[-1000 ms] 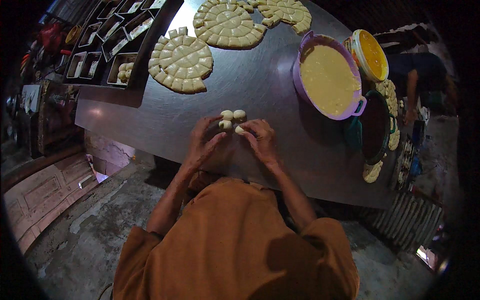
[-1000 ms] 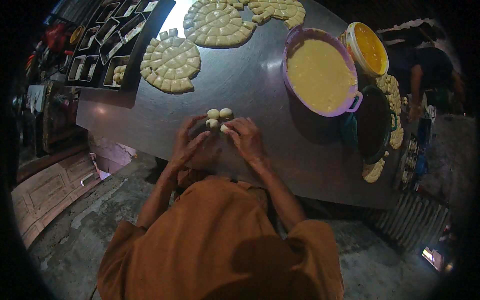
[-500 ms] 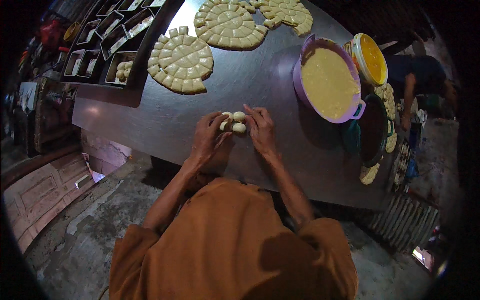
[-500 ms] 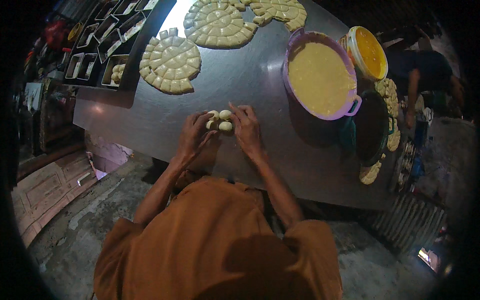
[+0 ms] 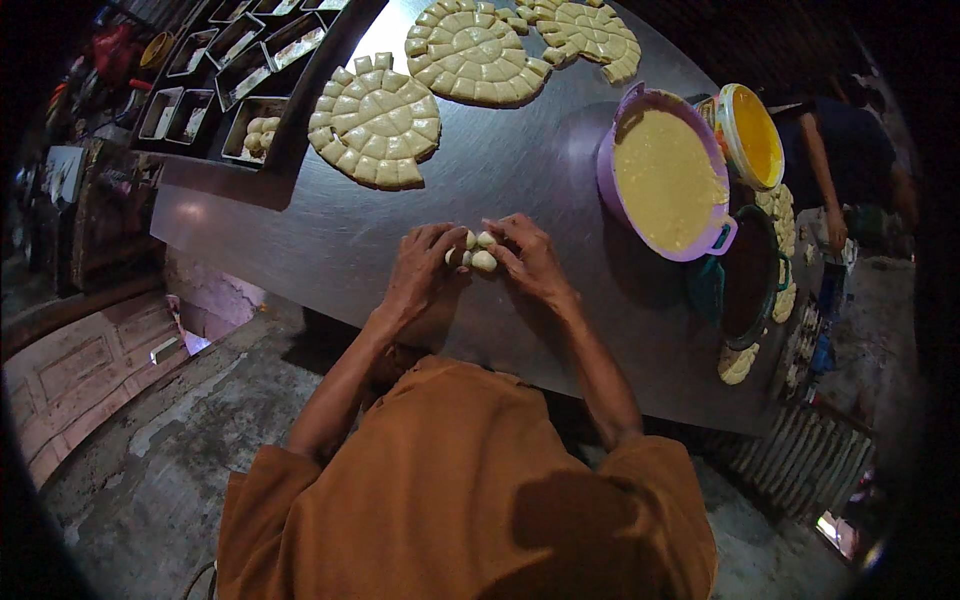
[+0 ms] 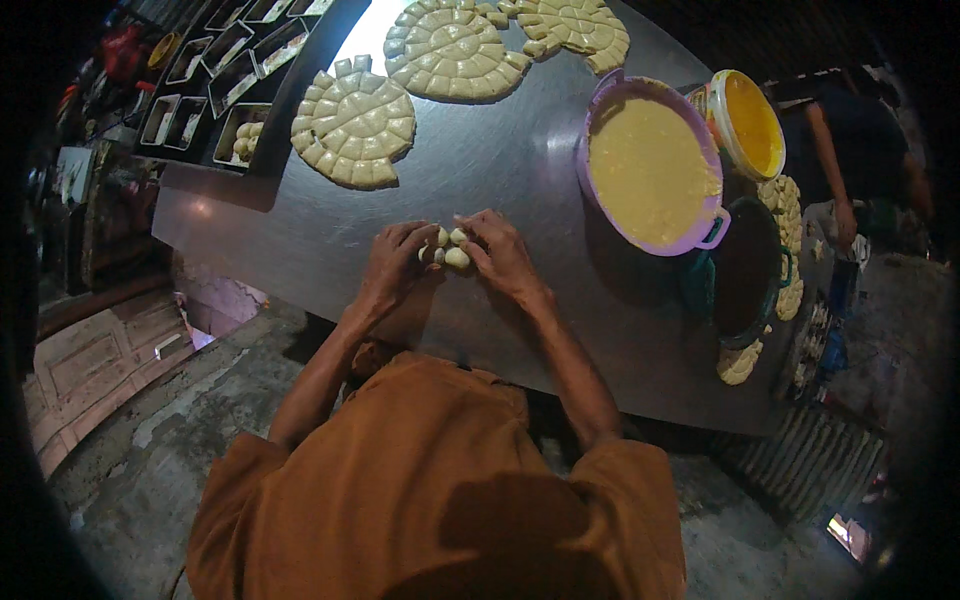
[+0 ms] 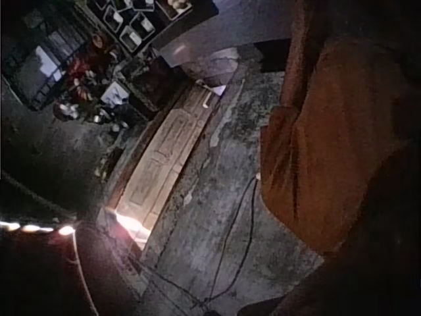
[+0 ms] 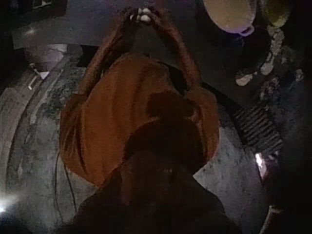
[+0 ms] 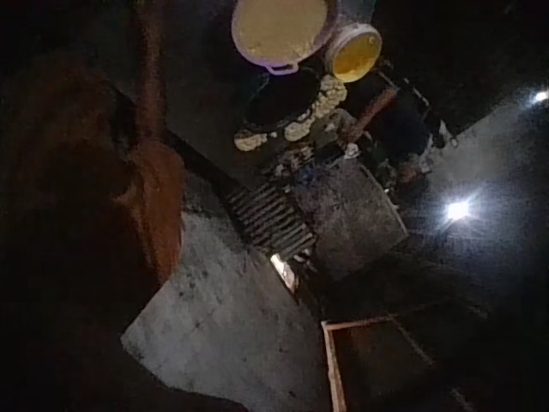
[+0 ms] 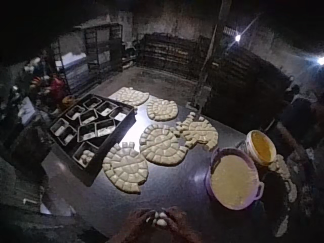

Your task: The person prepares dough shapes by hand, dipping small portions into liquid mixtures and placing them into baking pans on a metal table.

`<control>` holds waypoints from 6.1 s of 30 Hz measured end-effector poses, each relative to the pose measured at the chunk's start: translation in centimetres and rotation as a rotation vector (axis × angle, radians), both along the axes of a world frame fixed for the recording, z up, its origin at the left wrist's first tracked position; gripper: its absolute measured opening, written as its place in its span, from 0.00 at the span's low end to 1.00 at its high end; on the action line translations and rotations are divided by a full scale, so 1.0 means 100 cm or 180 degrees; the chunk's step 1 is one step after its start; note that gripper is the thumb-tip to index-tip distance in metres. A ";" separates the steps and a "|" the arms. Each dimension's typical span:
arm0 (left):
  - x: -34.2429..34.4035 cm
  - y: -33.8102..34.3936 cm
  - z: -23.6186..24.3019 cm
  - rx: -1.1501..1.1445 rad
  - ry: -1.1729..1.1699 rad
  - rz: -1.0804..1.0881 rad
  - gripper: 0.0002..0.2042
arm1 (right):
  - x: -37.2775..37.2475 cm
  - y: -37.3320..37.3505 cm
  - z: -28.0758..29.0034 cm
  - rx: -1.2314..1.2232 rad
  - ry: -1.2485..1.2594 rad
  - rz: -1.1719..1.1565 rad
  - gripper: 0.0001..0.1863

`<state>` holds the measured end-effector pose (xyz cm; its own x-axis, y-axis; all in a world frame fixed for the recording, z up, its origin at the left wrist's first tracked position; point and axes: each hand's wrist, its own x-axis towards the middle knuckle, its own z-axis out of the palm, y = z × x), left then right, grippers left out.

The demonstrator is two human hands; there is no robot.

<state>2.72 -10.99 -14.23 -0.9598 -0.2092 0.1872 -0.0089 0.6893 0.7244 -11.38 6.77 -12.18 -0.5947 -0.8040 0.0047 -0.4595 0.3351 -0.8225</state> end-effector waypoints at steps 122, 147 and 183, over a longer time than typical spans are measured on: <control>0.009 0.021 0.039 0.0433 0.0332 0.0472 0.14 | 0.076 0.017 0.012 0.0582 0.0546 -0.1366 0.14; -0.069 0.182 0.124 0.4029 -0.0857 -0.1541 0.18 | 0.045 0.207 0.078 -0.2491 -0.3160 -0.1016 0.20; -0.061 0.090 0.069 0.3165 -0.0468 0.1050 0.05 | -0.169 0.395 0.178 0.1175 -0.1333 -0.0735 0.16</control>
